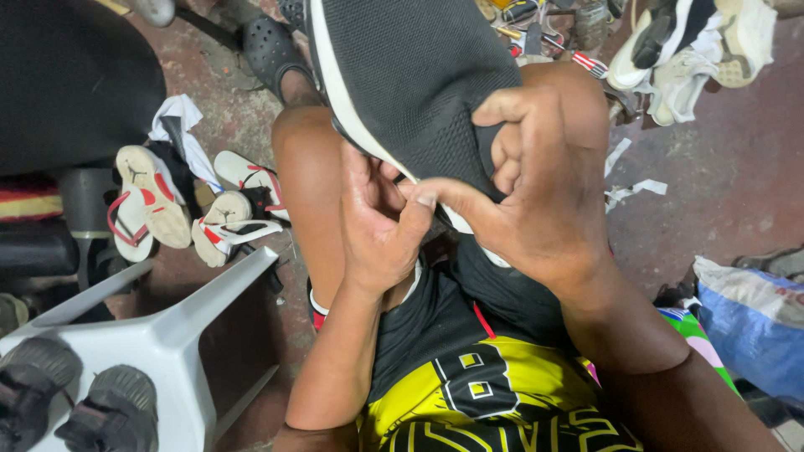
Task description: The person separates the sole from the upper of a black shoe by hand, pulling the edges apart and using their fingers to loosen the adhesive.
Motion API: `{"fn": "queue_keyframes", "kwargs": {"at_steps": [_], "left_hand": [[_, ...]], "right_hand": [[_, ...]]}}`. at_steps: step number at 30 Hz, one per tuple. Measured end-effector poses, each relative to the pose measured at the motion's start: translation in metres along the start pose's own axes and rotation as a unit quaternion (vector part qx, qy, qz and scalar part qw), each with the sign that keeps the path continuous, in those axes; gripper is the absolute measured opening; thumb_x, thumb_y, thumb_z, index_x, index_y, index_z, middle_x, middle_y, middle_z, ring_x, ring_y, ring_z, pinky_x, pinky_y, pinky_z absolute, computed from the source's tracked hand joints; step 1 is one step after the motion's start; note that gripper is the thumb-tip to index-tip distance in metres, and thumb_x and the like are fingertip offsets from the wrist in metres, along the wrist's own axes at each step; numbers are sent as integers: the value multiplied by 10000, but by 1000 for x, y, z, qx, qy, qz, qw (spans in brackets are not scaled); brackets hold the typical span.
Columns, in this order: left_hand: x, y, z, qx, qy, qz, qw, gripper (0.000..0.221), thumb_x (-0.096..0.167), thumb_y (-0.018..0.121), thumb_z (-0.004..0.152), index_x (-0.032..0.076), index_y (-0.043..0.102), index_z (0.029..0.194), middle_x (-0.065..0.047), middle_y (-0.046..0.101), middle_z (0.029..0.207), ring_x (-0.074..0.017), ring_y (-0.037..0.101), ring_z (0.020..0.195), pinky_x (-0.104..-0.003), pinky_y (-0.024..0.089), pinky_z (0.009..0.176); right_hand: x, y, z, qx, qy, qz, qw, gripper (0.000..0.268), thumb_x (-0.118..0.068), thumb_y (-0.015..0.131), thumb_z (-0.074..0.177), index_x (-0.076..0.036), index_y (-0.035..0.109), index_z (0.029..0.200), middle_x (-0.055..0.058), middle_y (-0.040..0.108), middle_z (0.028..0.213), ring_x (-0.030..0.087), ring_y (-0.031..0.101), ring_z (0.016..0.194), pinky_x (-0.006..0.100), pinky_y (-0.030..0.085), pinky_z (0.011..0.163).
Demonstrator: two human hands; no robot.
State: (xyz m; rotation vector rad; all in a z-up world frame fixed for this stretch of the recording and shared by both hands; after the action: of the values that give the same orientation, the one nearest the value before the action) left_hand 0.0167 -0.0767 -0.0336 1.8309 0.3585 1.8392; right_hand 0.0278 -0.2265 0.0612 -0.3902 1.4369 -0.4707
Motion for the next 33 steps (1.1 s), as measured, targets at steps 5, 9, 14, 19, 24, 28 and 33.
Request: {"fn": "queue_keyframes", "kwargs": {"at_steps": [5,9,14,19,24,28,33], "left_hand": [[2,-1,6,-6,-23,23,999,667,12,653,1025,-25,276,1574,-80,524,1241,-92,500,1028,-233,474,941],[1,-6,12,-22,-37,33,999,606,24,633,1030,-32,311,1540,-100,565,1279,-108,558,1096,-241,490,958],[-6,-13,19,-21,-32,29,999,591,31,624,1052,-14,302,1545,-86,531,1300,-106,545,1157,-240,456,1041],[-3,-11,22,-16,-47,41,998,681,51,632,1040,22,235,1593,-96,544,1309,-109,559,1094,-237,476,985],[-2,-8,29,-19,-44,38,998,795,85,651,995,58,169,1627,-86,538,1348,-121,609,1151,-245,500,992],[-7,-14,23,3,-41,61,997,708,77,708,994,-23,279,1548,-98,523,1225,-114,542,996,-252,479,907],[-2,-16,15,5,3,145,989,687,123,663,1068,-34,260,1601,-99,487,1449,-122,531,1200,-267,469,1067]], "right_hand": [[9,6,2,-24,-67,-99,993,322,-122,862,955,-92,553,1038,-43,374,599,56,337,501,270,260,487],[25,11,2,-29,-46,-58,997,298,-115,813,975,-73,540,1087,-57,387,607,41,365,508,246,295,494],[32,15,9,-25,-18,-2,1000,277,-85,780,1002,-63,529,1119,-41,380,616,54,352,535,251,296,511],[33,11,15,-25,-26,9,999,273,-61,770,996,-54,529,1125,-46,404,602,36,368,531,242,307,519],[35,9,19,-54,36,42,997,255,-53,761,969,-49,535,1087,-43,412,551,36,334,493,254,257,472],[22,5,20,-45,-7,-1,999,250,-80,801,908,-68,583,1029,-22,394,555,50,358,492,256,296,457],[1,-7,22,-48,-109,-111,987,395,-301,856,852,-51,579,982,19,460,580,130,469,478,307,361,468]]}}
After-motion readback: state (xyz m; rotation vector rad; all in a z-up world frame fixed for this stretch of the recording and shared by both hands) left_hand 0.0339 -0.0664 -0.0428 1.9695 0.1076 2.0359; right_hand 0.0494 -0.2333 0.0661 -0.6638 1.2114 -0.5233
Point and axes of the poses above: each hand's wrist, its own z-axis towards the middle knuckle, its own y-axis out of the palm, x = y × z, the point moved 4 cm from there along z, towards the middle knuckle
